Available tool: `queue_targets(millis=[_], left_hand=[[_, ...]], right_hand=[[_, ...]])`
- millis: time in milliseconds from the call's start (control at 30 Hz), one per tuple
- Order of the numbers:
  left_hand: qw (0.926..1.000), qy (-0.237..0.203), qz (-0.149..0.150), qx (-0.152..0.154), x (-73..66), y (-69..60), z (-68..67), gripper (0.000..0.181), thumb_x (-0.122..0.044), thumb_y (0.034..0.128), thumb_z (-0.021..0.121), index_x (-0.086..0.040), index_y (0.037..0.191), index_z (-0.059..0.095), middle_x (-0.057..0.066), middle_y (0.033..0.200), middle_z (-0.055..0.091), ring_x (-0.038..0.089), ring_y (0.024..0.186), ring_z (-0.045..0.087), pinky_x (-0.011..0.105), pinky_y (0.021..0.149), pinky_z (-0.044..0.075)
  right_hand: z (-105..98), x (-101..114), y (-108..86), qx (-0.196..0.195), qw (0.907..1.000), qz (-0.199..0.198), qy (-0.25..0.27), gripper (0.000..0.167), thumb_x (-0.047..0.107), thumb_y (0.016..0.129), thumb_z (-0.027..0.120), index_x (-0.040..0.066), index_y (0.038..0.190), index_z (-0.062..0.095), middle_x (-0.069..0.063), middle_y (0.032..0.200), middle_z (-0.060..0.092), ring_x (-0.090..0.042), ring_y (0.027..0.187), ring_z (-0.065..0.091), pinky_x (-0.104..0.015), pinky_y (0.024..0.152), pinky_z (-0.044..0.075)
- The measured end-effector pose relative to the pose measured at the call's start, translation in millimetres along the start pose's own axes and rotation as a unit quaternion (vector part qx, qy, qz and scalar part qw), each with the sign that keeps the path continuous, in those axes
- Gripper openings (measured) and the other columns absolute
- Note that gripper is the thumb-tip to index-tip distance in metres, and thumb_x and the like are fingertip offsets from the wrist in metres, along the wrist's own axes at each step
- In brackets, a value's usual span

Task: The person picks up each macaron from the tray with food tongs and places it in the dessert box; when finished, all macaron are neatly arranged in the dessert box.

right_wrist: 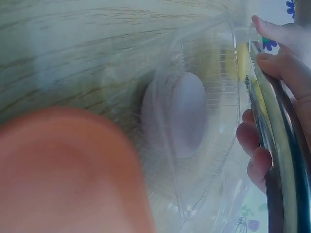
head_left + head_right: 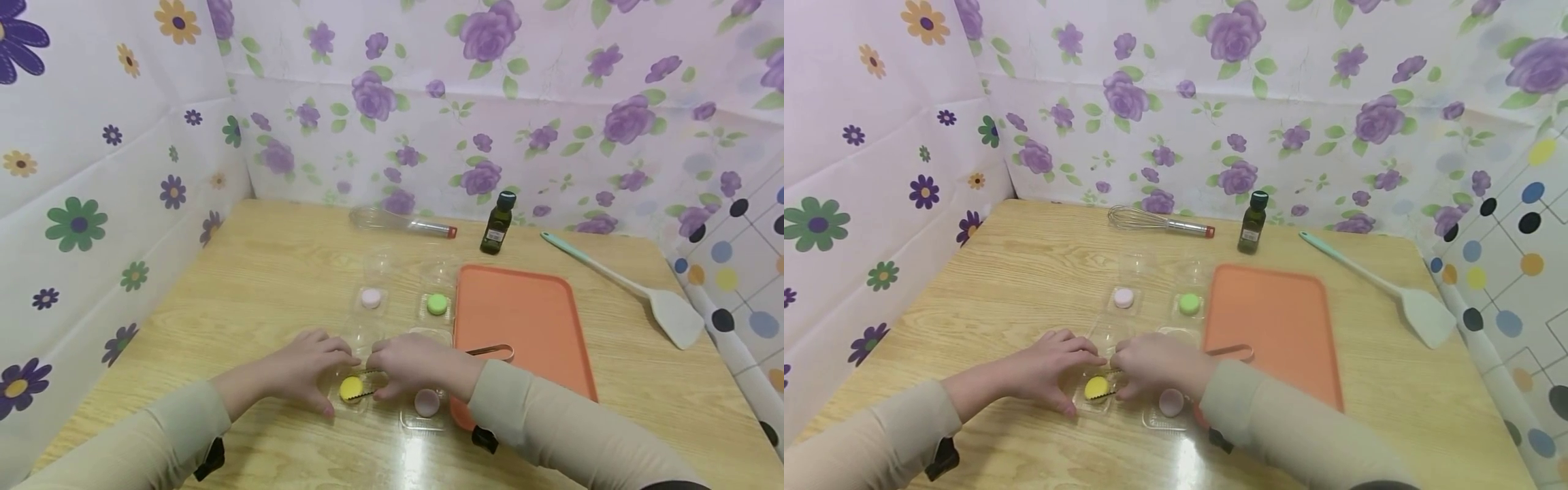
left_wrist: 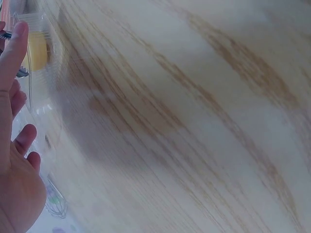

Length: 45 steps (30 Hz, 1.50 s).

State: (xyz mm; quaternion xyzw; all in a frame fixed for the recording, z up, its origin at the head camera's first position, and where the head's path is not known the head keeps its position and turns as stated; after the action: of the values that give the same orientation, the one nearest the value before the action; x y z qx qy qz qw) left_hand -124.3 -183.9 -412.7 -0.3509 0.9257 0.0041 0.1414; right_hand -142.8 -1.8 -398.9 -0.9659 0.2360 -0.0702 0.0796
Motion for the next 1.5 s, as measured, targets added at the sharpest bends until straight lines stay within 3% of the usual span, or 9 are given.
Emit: queue_targets(millis=[567, 767, 1000, 1167, 1333, 1500], left_hand=[[0.9999, -0.010, -0.006, -0.003, 3.6, -1.8, 2.8, 0.083, -0.058, 0.0589, 0.077, -0.021, 0.129, 0.055, -0.009, 0.123, 0.051, 0.012, 0.100, 0.039, 0.041, 0.092, 0.033], [0.9998, -0.015, -0.008, -0.006, 2.6, -1.6, 2.8, 0.083, -0.056, 0.0584, 0.079, -0.021, 0.130, 0.055, -0.007, 0.120, 0.050, 0.012, 0.098, 0.039, 0.040, 0.091, 0.032], [0.9998, -0.018, -0.012, -0.005, 2.4, -1.6, 2.7, 0.083, -0.053, 0.0585, 0.080, -0.020, 0.130, 0.055, -0.007, 0.116, 0.049, 0.012, 0.096, 0.038, 0.041, 0.092, 0.032], [0.9997, -0.022, -0.010, -0.008, 1.8, -2.8, 2.4, 0.083, -0.052, 0.0590, 0.080, -0.020, 0.131, 0.055, -0.007, 0.116, 0.049, 0.012, 0.096, 0.038, 0.041, 0.093, 0.032], [0.9997, -0.020, -0.007, -0.010, 2.6, -3.3, 1.9, 0.082, -0.052, 0.0596, 0.080, -0.020, 0.131, 0.054, -0.007, 0.117, 0.049, 0.013, 0.098, 0.039, 0.042, 0.093, 0.032], [0.9997, -0.021, -0.008, -0.010, 4.1, -4.0, 2.9, 0.083, -0.054, 0.0599, 0.079, -0.019, 0.131, 0.053, -0.006, 0.119, 0.050, 0.013, 0.098, 0.040, 0.041, 0.092, 0.033]], right_hand=[[-10, -4, -9.3, -0.008, 0.9999, -0.007, 0.008, 0.044, 0.047, 0.079, 0.069, 0.018, 0.112, 0.067, 0.009, 0.095, 0.059, -0.004, 0.076, 0.056, -0.022, 0.064, 0.049], [-15, -17, -25.3, -0.049, 0.9983, -0.012, 0.028, 0.045, 0.045, 0.079, 0.068, 0.016, 0.114, 0.067, 0.006, 0.099, 0.061, -0.005, 0.078, 0.057, -0.022, 0.063, 0.049], [-20, -35, -48.1, -0.115, 0.9913, -0.034, 0.055, 0.042, 0.035, 0.079, 0.070, 0.008, 0.110, 0.067, -0.001, 0.097, 0.063, -0.012, 0.085, 0.059, -0.026, 0.071, 0.051], [-13, -50, -62.1, -0.121, 0.9892, -0.005, 0.083, 0.041, 0.033, 0.079, 0.070, 0.008, 0.112, 0.067, 0.000, 0.100, 0.063, -0.013, 0.085, 0.060, -0.028, 0.071, 0.051], [-6, -65, -78.2, -0.132, 0.9842, 0.039, 0.112, 0.040, 0.032, 0.080, 0.071, 0.008, 0.112, 0.067, 0.000, 0.097, 0.063, -0.008, 0.070, 0.054, -0.025, 0.062, 0.047], [-2, -79, -98.3, -0.154, 0.9787, 0.067, 0.119, 0.040, 0.030, 0.080, 0.071, 0.008, 0.113, 0.067, -0.001, 0.099, 0.064, -0.012, 0.074, 0.057, -0.029, 0.064, 0.048]])
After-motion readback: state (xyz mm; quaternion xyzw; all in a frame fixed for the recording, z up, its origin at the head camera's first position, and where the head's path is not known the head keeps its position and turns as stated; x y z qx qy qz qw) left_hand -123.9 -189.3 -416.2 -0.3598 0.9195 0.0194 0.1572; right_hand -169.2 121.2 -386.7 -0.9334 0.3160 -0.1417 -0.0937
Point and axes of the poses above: each hand's wrist, its own y-axis towards the middle knuckle, its own z-axis out of the palm, x = y × z, the point moved 3 cm from there along y, towards the middle knuckle
